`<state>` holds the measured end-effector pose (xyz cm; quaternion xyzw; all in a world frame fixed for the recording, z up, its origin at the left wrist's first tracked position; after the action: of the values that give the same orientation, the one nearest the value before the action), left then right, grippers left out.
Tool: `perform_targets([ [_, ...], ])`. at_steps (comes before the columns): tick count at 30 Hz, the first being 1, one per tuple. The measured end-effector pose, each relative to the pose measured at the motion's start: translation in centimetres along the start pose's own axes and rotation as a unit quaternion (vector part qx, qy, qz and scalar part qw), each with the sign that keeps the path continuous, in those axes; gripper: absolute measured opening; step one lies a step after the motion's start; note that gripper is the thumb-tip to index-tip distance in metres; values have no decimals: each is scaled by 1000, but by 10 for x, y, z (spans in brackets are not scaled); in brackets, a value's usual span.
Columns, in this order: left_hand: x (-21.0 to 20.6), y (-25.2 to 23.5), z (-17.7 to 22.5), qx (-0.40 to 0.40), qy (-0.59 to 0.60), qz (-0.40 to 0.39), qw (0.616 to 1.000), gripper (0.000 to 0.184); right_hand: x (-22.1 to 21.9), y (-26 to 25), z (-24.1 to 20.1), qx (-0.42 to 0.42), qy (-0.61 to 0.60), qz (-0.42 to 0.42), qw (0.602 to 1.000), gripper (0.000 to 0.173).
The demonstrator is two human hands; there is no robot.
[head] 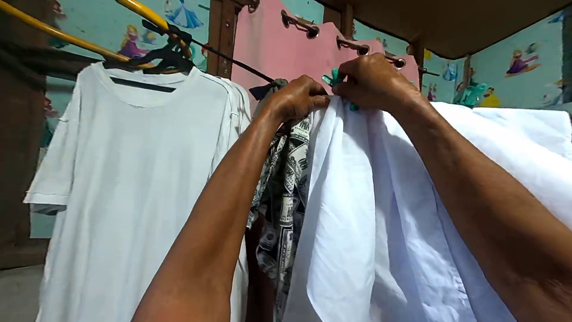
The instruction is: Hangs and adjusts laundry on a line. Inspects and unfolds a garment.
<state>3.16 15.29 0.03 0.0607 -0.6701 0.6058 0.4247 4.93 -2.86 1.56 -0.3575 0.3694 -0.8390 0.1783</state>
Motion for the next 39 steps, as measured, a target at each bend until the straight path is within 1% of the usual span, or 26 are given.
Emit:
perform_targets([
  [2,4,3,3,1,-7,-9,1000,20,1,8,12,-22,-118,34,992,26],
  [3,4,4,4,0,-13,-16,1000,20,2,11,18,-40,-189,32,981,25],
  [4,4,4,4,0,-20,-23,1000,20,3,13,20,-53,-248,13,967,24],
  [5,3,5,3,0,-27,-27,999,20,5,13,18,-62,-277,-19,959,26],
  [6,3,6,2,-2,-31,-29,999,20,6,10,15,-62,-277,-47,958,28],
  [7,3,8,1,-5,-35,-30,999,20,6,6,10,-51,-252,-64,964,27],
  [9,5,10,1,-2,-45,-32,998,18,6,-4,0,-25,-164,-81,983,24],
  [11,7,13,1,12,-51,-28,998,16,6,-10,-11,-8,-95,-88,992,25],
  [12,7,13,2,22,-57,-26,998,15,5,-13,-15,-2,-77,-86,993,27],
  [14,11,17,3,30,-81,-24,996,16,4,-14,-20,-12,-90,-77,993,29],
  [15,14,18,4,26,-93,-26,995,18,4,-14,-20,-30,-120,-62,990,28],
  [17,20,16,1,3,-107,-23,994,21,4,-10,-13,-81,-204,3,976,26],
  [19,27,12,-7,-12,-115,-15,993,22,8,-6,-7,-120,-295,79,945,22],
  [22,35,9,-15,8,-133,-6,991,21,14,-2,-2,-136,-396,173,892,13],
  [23,36,9,-16,15,-140,-3,990,20,13,-2,-3,-136,-408,187,883,11],
  [25,36,8,-21,16,-134,11,991,19,8,-2,-6,-141,-410,196,880,9],
  [27,32,7,-28,9,-102,19,995,18,1,-4,-8,-158,-409,202,876,10],
  [30,21,14,-39,18,-42,18,999,22,-12,-15,-18,-170,-443,203,856,11],
  [32,19,21,-44,25,-13,12,1000,24,-21,-26,-30,-179,-445,173,861,13],
  [34,20,24,-47,22,-7,4,1000,24,-32,-36,-36,-201,-405,120,884,15],
  [37,20,25,-43,26,-43,1,999,24,-41,-43,-34,-223,-311,58,922,18],
  [39,20,23,-42,24,-71,8,997,24,-41,-43,-34,-220,-284,42,932,18],
])
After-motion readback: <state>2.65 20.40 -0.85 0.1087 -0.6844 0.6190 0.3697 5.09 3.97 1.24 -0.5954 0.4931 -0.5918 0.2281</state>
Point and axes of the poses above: each hand's wrist, its own y-axis away from the middle knuckle, its own x-axis out of the back of the hand, z = x × y, the point moved 2 cm from there along -y, towards the middle knuckle, and after that the axes turned 12 degrees about x, right-handed, at the moved point
